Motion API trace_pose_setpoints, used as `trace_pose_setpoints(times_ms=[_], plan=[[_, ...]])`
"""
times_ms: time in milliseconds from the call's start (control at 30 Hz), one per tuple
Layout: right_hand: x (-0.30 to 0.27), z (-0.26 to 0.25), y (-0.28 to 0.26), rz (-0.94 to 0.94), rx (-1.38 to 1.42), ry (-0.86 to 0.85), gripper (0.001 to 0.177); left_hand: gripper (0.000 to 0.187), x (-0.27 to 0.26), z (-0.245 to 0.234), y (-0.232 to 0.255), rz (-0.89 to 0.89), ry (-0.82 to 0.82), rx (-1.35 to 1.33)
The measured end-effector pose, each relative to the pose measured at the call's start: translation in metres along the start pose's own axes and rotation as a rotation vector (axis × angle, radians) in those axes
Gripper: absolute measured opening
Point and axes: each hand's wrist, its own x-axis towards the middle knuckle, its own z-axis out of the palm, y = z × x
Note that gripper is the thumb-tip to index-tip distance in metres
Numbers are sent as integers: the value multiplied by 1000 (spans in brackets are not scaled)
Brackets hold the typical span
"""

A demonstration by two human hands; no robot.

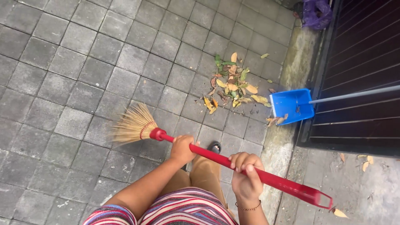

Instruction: Sweeping dry leaves on a tiled driveway into a blue dustpan using a broom.

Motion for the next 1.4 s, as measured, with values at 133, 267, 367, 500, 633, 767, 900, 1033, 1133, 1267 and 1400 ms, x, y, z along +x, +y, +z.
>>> trace_pose_setpoints(times_ms=[133, 267, 367, 500, 633, 767, 900, 1033, 1133, 1267, 1400], plan=[[42, -40, -36, 14, -70, -159, 26, 39, 36, 56, 35, -12, -204, 73], [78, -47, -104, -37, -238, -232, 27, 35, 79, 85, 112, 230, -201, -49], [99, -46, -145, -65, -440, -318, 28, 38, 114, 109, 170, 298, -353, -52], [118, -78, -179, -104, -621, -385, 25, 32, 143, 97, 241, 476, -539, 35], [126, -86, -221, -64, -601, -465, 26, 20, 132, 82, 255, 555, -522, 3], [142, -90, -218, -87, -493, -412, 40, 20, 115, 64, 228, 530, -354, -48], [138, -129, -152, -123, -17, -168, 18, 22, 116, 64, 202, 159, -307, -33], [131, -154, -122, -134, -58, -17, 20, 14, 142, 122, 186, 155, -303, 51], [131, -169, -136, -155, -255, 68, 26, 22, 154, 158, 217, 239, -350, -16], [144, -192, -174, -246, -438, 20, 26, 20, 182, 207, 276, 410, -436, -110], [135, -200, -192, -275, -600, -6, 26, 14, 187, 202, 330, 398, -708, -85]])
